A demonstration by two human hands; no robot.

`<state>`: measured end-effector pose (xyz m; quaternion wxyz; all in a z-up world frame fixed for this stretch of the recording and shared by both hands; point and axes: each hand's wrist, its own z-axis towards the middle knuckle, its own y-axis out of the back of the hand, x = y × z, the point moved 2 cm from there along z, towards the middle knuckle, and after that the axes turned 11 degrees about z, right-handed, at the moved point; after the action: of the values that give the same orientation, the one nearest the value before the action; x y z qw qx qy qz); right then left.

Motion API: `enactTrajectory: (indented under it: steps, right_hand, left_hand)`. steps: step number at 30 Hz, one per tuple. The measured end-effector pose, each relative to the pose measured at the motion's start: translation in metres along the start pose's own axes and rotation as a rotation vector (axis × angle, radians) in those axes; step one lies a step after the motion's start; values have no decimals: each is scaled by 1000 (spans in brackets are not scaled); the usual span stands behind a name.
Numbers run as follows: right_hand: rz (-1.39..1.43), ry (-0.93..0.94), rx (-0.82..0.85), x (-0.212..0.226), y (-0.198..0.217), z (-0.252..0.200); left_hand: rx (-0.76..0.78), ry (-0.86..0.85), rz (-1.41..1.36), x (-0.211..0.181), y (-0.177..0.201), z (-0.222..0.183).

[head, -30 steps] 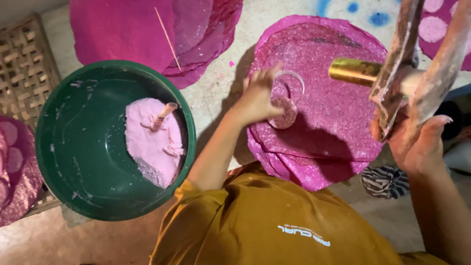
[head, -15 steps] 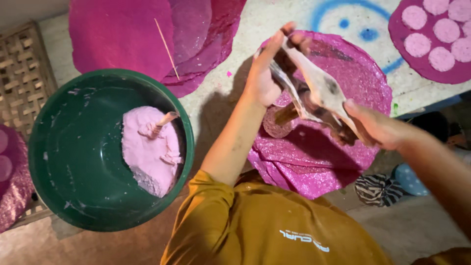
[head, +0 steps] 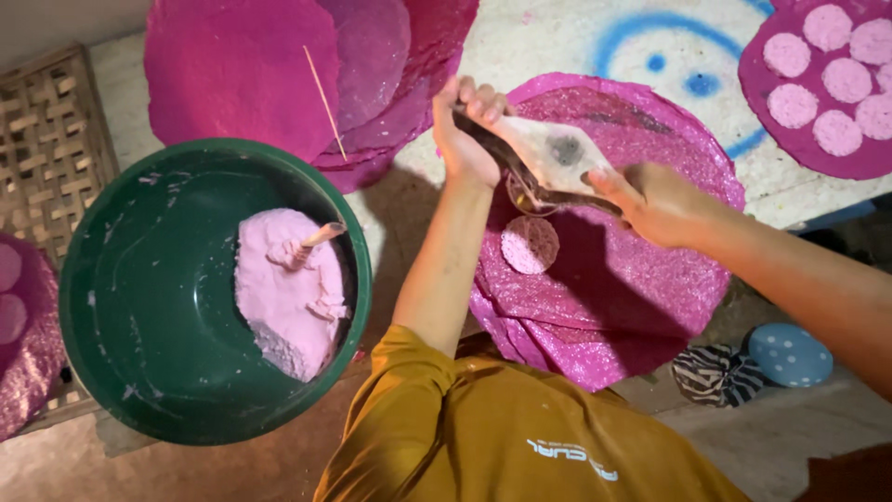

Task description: The person uses a handheld press to form pink dough into patterned discs on a large circular sheet and moves the completed sheets.

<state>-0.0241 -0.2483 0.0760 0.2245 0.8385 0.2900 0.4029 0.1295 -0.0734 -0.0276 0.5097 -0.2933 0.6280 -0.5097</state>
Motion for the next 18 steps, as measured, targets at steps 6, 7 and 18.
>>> enactTrajectory:
  steps: [6,7,18]
  right_hand:
    - [-162,-102,-10,-5,16,-10]
    - [-160,-57,-63,-4,19,-11]
    - [-19,296,-293,-11,-18,13]
  left_hand:
    - [-93,18,-87,42,3,3]
    - [-84,15,-80,46,3,8]
    - [2,-28,117,9,1,33]
